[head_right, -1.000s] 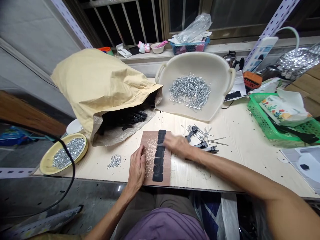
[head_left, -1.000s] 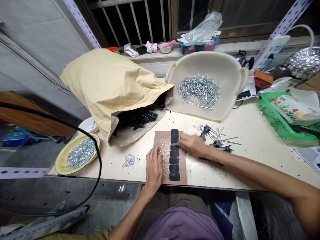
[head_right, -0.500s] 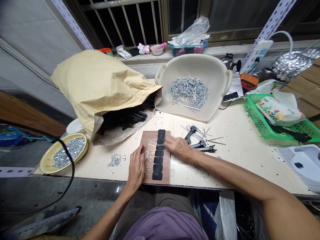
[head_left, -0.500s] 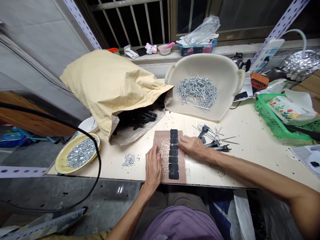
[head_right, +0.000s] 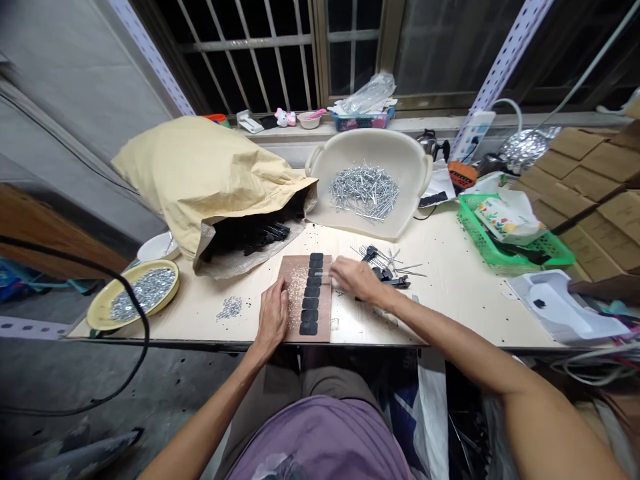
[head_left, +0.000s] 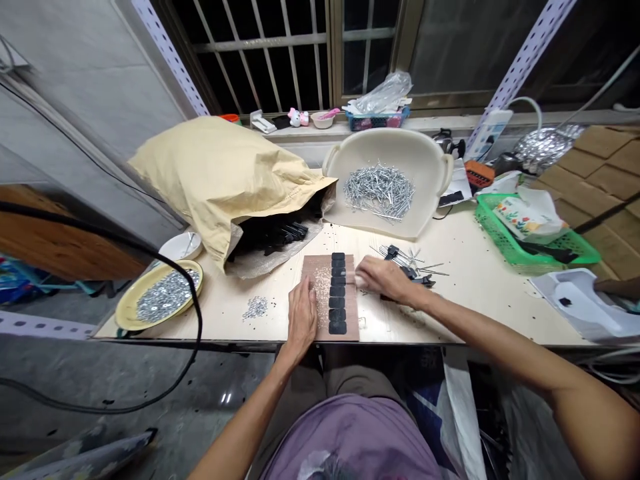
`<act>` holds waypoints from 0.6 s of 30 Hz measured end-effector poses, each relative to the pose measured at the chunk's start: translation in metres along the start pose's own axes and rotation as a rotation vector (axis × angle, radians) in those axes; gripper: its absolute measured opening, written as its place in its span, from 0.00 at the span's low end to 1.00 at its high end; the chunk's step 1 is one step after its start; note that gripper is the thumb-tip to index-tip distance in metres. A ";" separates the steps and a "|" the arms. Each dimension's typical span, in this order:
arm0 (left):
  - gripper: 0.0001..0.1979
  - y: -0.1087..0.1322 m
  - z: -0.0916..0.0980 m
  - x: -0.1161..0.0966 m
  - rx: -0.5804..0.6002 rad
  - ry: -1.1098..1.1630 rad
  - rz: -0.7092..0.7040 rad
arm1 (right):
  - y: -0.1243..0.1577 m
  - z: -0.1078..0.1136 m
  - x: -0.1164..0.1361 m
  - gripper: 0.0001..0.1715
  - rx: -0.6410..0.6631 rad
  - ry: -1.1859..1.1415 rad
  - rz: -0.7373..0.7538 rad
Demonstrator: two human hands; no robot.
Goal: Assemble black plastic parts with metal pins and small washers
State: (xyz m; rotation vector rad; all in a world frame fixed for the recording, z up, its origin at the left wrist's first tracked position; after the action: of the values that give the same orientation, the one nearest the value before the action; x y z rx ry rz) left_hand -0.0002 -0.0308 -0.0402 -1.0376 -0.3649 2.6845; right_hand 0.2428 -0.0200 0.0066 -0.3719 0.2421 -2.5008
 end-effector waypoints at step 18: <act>0.23 -0.001 -0.002 0.002 -0.005 -0.039 -0.108 | 0.036 0.006 0.005 0.09 0.393 0.431 -0.069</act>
State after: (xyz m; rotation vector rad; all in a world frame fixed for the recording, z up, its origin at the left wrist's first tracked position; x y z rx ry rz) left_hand 0.0000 -0.0289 -0.0426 -0.9397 -0.4233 2.6121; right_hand 0.2603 -0.0523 0.0045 0.3258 -0.1002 -2.5945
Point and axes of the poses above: each hand's wrist, its own y-axis away from the middle knuckle, its own z-axis out of the back of the hand, x = y × z, the point moved 1 cm from there along -y, towards the middle knuckle, and after that the axes turned 6 degrees about z, right-handed, at the moved point
